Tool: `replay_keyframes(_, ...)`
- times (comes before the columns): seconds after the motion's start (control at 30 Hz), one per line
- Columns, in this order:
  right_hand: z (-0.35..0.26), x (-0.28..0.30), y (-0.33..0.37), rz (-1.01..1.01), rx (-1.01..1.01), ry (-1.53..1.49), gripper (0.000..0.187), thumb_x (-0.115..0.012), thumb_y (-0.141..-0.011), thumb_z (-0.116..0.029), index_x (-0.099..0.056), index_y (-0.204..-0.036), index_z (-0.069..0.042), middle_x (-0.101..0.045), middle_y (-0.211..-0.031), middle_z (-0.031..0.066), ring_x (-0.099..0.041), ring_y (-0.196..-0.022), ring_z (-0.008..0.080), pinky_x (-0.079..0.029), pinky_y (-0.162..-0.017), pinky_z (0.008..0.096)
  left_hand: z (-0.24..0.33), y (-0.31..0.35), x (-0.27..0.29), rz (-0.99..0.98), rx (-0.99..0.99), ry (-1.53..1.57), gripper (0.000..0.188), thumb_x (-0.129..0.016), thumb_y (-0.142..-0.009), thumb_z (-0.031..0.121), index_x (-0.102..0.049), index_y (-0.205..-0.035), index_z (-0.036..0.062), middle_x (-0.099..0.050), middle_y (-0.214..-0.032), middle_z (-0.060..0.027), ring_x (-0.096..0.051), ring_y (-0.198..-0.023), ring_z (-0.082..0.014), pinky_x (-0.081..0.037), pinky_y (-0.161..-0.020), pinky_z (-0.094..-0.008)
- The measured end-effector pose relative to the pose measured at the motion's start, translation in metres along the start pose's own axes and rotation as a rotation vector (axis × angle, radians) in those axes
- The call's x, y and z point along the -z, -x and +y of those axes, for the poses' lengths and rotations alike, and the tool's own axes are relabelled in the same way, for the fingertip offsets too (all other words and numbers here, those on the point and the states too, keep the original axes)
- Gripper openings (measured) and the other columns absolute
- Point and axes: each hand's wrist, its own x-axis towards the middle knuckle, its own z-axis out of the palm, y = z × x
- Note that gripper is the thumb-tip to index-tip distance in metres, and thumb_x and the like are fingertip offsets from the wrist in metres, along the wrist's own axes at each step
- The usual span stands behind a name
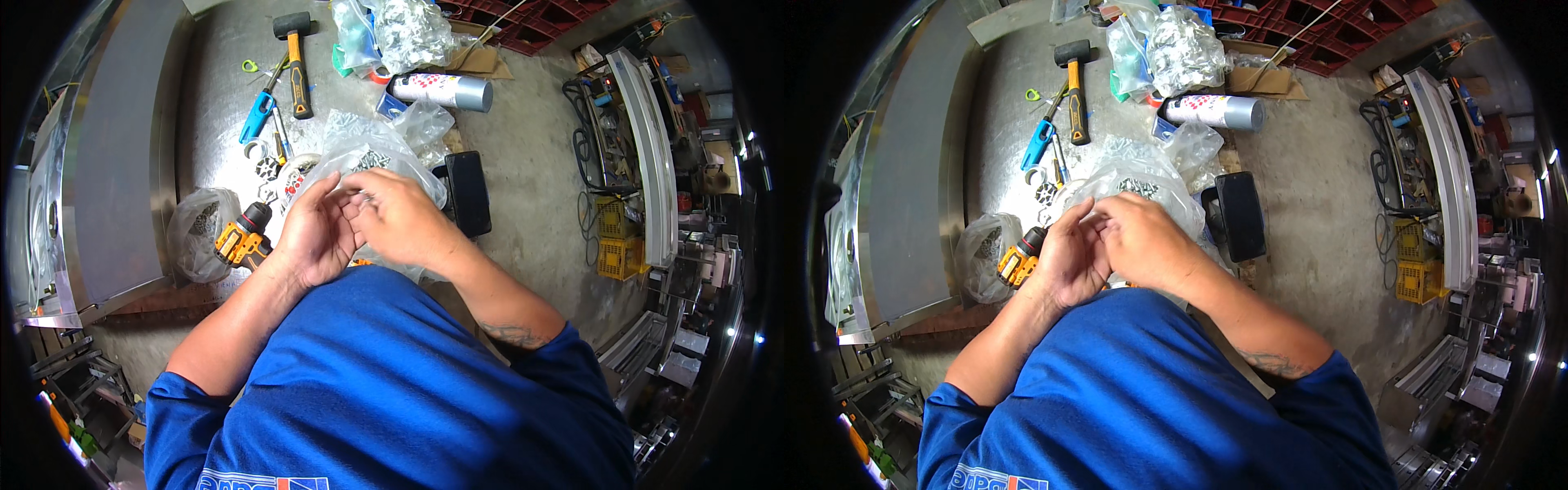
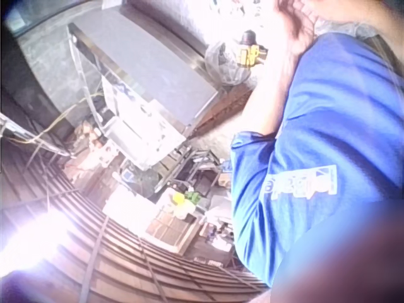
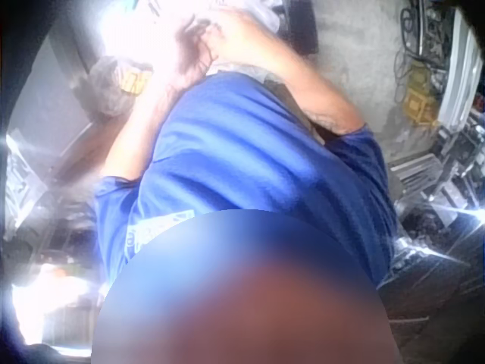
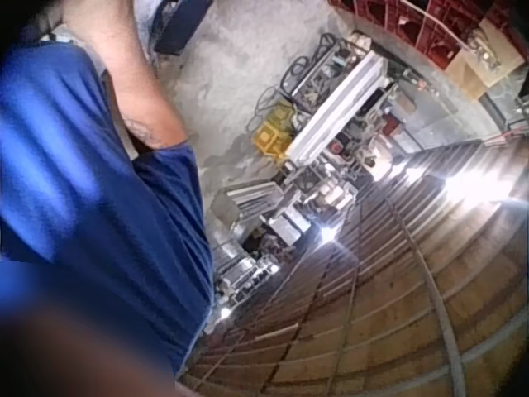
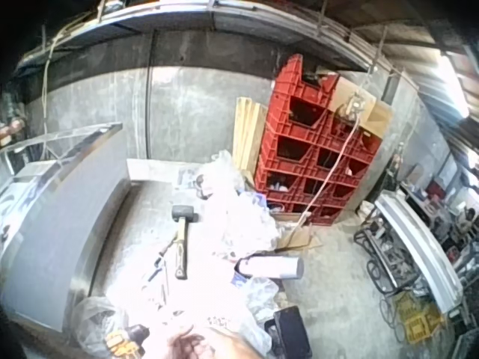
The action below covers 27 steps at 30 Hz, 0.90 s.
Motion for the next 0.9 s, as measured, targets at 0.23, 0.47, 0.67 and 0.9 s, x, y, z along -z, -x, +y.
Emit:
replay_keyframes(0.23,0.016,-0.002,-0.001,-0.009,-0.079,0.147,0.034,-0.053,-0.081,0.001,-0.064,-0.112,0.007,-0.065,-0.112,0.0272,-0.063,-0.107,0.0442,-0.05,-0.095,0.0482,0.015,0.056,0.006,0.175,-0.154,-0.227,0.027,-0.055,-0.101,0.03,-0.06,-0.104,0.0031,-0.064,-0.094,-0.0064,-0.06,-0.08,-0.0139,-0.049,-0.07,-0.028)
replay_keyframes(0.47,0.049,-0.019,-0.031,-0.356,-0.15,0.701,0.028,-0.058,-0.08,-0.001,-0.069,-0.105,0.003,-0.068,-0.11,0.0256,-0.066,-0.103,0.0436,-0.052,-0.092,0.0484,0.047,0.01,0.037,0.449,-0.84,-1.725,0.046,-0.077,-0.082,0.041,-0.06,-0.075,-0.0008,-0.058,-0.065,-0.0144,-0.06,-0.062,-0.0291,-0.048,-0.059,-0.0438)
replay_keyframes(0.67,0.076,-0.034,-0.112,-0.844,-0.127,1.053,0.037,-0.059,-0.085,-0.013,-0.067,-0.117,0.002,-0.066,-0.118,0.0273,-0.064,-0.107,0.0439,-0.052,-0.096,0.0485,0.033,-0.007,0.006,0.085,-0.945,-1.862,0.025,-0.065,-0.081,0.022,-0.069,-0.089,-0.0015,-0.068,-0.084,-0.0261,-0.068,-0.083,-0.0445,-0.055,-0.078,-0.0539)
replay_keyframes(0.9,0.1,-0.059,-0.122,-0.167,0.045,0.914,0.039,-0.062,-0.084,-0.02,-0.069,-0.117,-0.001,-0.067,-0.118,0.026,-0.065,-0.107,0.0437,-0.052,-0.095,0.0494,0.018,-0.004,-0.026,0.057,-0.836,-1.864,0.024,-0.062,-0.084,0.025,-0.07,-0.088,0.002,-0.069,-0.085,-0.0239,-0.068,-0.083,-0.0432,-0.055,-0.075,-0.0523)
